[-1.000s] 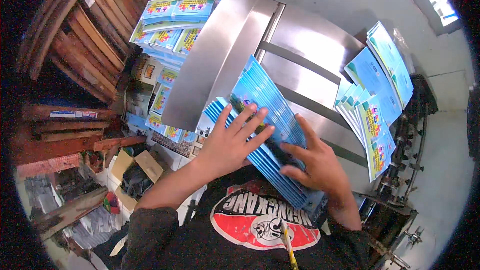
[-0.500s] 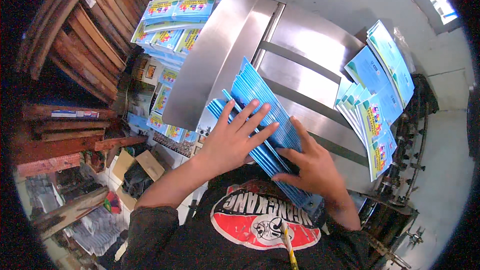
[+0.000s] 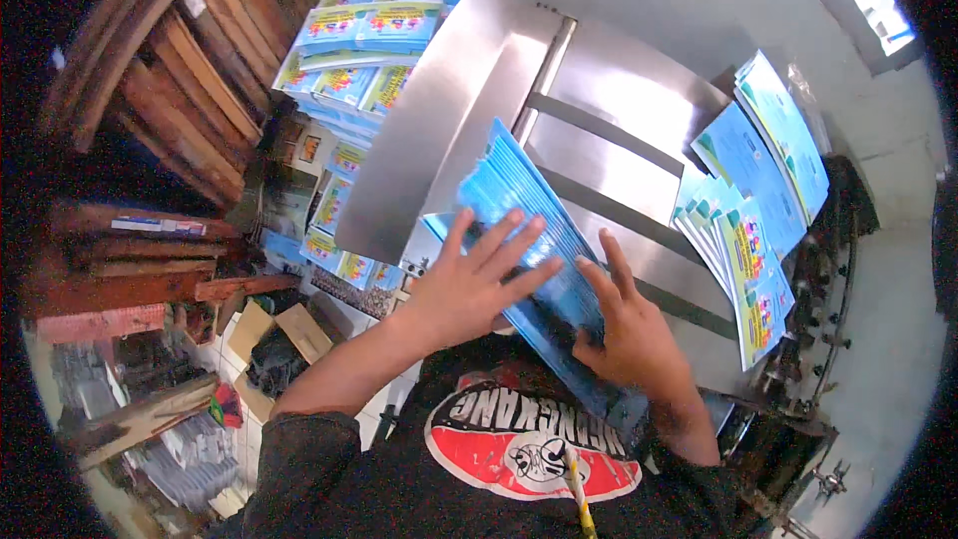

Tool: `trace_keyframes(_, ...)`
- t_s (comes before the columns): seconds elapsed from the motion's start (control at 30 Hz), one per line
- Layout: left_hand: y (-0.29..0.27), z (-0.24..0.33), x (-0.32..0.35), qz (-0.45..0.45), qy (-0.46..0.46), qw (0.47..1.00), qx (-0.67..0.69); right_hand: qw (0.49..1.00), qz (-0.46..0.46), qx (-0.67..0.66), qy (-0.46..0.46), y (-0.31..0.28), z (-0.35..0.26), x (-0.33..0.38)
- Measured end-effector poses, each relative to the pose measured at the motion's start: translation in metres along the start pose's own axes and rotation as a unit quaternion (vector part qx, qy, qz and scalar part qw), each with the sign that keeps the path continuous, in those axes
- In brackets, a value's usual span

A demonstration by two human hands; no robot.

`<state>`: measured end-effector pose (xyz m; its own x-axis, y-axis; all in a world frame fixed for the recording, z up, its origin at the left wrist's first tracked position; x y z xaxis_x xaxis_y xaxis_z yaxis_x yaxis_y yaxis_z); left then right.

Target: The person gathers stacks of printed booklets, aligns them on a machine bed, and flips through, folds, and opens the booklets by hand.

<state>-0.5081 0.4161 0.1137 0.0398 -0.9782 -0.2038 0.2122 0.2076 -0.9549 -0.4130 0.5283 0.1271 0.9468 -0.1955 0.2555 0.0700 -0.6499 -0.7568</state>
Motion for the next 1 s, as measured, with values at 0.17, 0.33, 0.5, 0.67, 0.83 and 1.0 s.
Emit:
trace_keyframes(0.17, -0.003, 0.027, 0.038, 0.149, 0.104, 0.983, -0.018, 0.994, 0.045, 0.092, 0.041, 0.008, -0.027, 0.017)
trace_keyframes(0.33, -0.009, 0.06, 0.046, 0.016, 0.109, 0.993, -0.029, 0.978, -0.08, -0.071, 0.177, -0.022, -0.005, 0.014)
trace_keyframes(0.5, -0.084, 0.061, 0.066, 0.086, -0.117, 0.988, 0.048, 0.959, -0.126, -0.237, 0.094, -0.042, 0.111, -0.022)
trace_keyframes(0.67, -0.133, 0.0, 0.184, 0.293, -0.497, 0.809, 0.115, 0.972, -0.172, -0.063, 0.149, -0.05, 0.142, -0.049)
trace_keyframes(0.83, -0.158, -0.071, 0.291, 0.391, -0.564, 0.704, 0.181, 0.962, -0.145, -0.077, 0.219, -0.045, 0.072, -0.06)
trace_keyframes(1.0, -0.141, -0.203, 0.38, 0.398, -0.594, 0.689, 0.118, 0.99, 0.049, 0.099, 0.092, -0.067, 0.025, -0.117)
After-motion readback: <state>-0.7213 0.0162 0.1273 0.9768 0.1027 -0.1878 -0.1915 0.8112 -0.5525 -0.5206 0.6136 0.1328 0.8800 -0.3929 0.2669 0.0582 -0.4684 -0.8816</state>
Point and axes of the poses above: each hand's wrist, its own x-axis away from the middle knuckle, its own y-axis out of the palm, z = x × y, the point moved 8 cm from there along -x, towards the middle knuckle, and after that the axes turned 7 degrees about y, right-handed, at the moved point
